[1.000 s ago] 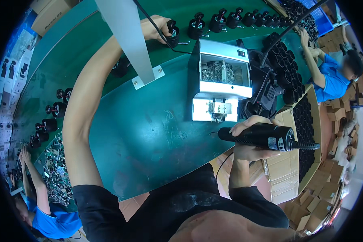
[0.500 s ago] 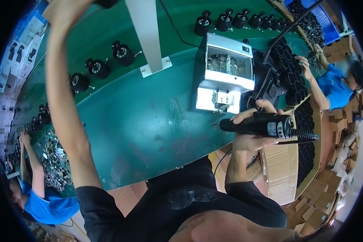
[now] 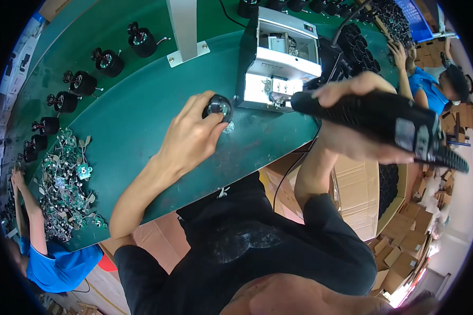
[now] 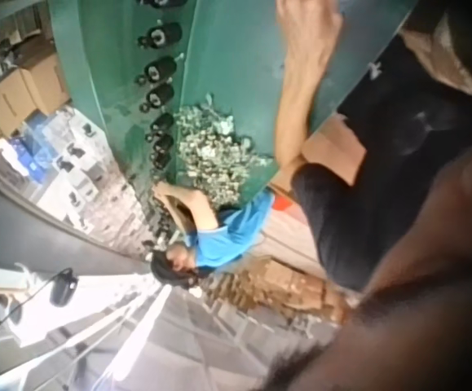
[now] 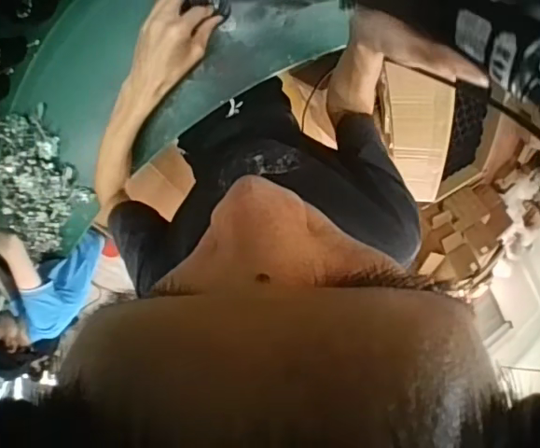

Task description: Assemble small electronic housings using an electric screwdriver.

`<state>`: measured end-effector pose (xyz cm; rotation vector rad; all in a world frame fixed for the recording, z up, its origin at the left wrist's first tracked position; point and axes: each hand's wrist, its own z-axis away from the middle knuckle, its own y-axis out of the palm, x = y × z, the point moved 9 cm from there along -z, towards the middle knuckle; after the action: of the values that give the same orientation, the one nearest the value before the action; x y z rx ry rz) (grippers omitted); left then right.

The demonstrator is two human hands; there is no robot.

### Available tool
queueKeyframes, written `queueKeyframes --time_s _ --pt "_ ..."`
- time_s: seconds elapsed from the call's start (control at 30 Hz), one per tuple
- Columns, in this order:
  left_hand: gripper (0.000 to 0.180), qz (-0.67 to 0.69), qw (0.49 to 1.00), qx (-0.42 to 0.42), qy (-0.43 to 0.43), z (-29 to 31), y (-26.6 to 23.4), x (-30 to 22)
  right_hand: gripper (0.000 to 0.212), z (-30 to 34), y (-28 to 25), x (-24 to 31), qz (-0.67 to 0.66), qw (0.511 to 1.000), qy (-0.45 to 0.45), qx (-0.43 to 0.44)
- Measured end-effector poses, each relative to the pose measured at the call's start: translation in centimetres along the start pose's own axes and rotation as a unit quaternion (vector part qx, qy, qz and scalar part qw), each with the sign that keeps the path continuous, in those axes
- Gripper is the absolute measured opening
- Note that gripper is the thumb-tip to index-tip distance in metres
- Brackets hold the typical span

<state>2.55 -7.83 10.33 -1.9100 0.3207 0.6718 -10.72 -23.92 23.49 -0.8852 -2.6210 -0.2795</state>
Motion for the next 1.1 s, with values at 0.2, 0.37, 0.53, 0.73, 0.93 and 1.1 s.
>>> queueKeyframes --time_s 0.2,0.37,0.53,0.73,0.93,1.1 --pt "0.013 0.033 0.991 -0.098 0.089 0.7 1.6 0.9 0.077 1.6 -0.5 -1.8 0.100 0.979 0.151 -0.099" --pt "0.019 0.164 0.972 -0.132 0.102 1.4 2.6 3.0 0.076 2.5 0.1 -1.2 -0.102 0.980 0.138 -0.100" --pt "0.023 0.198 0.968 -0.137 0.071 1.4 3.3 3.9 0.075 2.6 2.8 0.7 -0.088 0.987 0.063 -0.121" --pt "0.023 0.176 0.968 -0.153 0.092 1.3 2.7 3.5 0.073 3.2 3.9 -1.3 -0.056 0.989 0.092 -0.104" --pt "0.024 0.176 0.968 -0.156 0.090 1.3 2.7 3.3 0.074 3.5 4.2 -2.8 -0.068 0.984 0.126 -0.102" --pt "0.024 0.174 0.969 -0.154 0.083 1.3 2.8 3.3 0.076 3.3 5.1 -3.9 -0.117 0.979 0.137 -0.095"
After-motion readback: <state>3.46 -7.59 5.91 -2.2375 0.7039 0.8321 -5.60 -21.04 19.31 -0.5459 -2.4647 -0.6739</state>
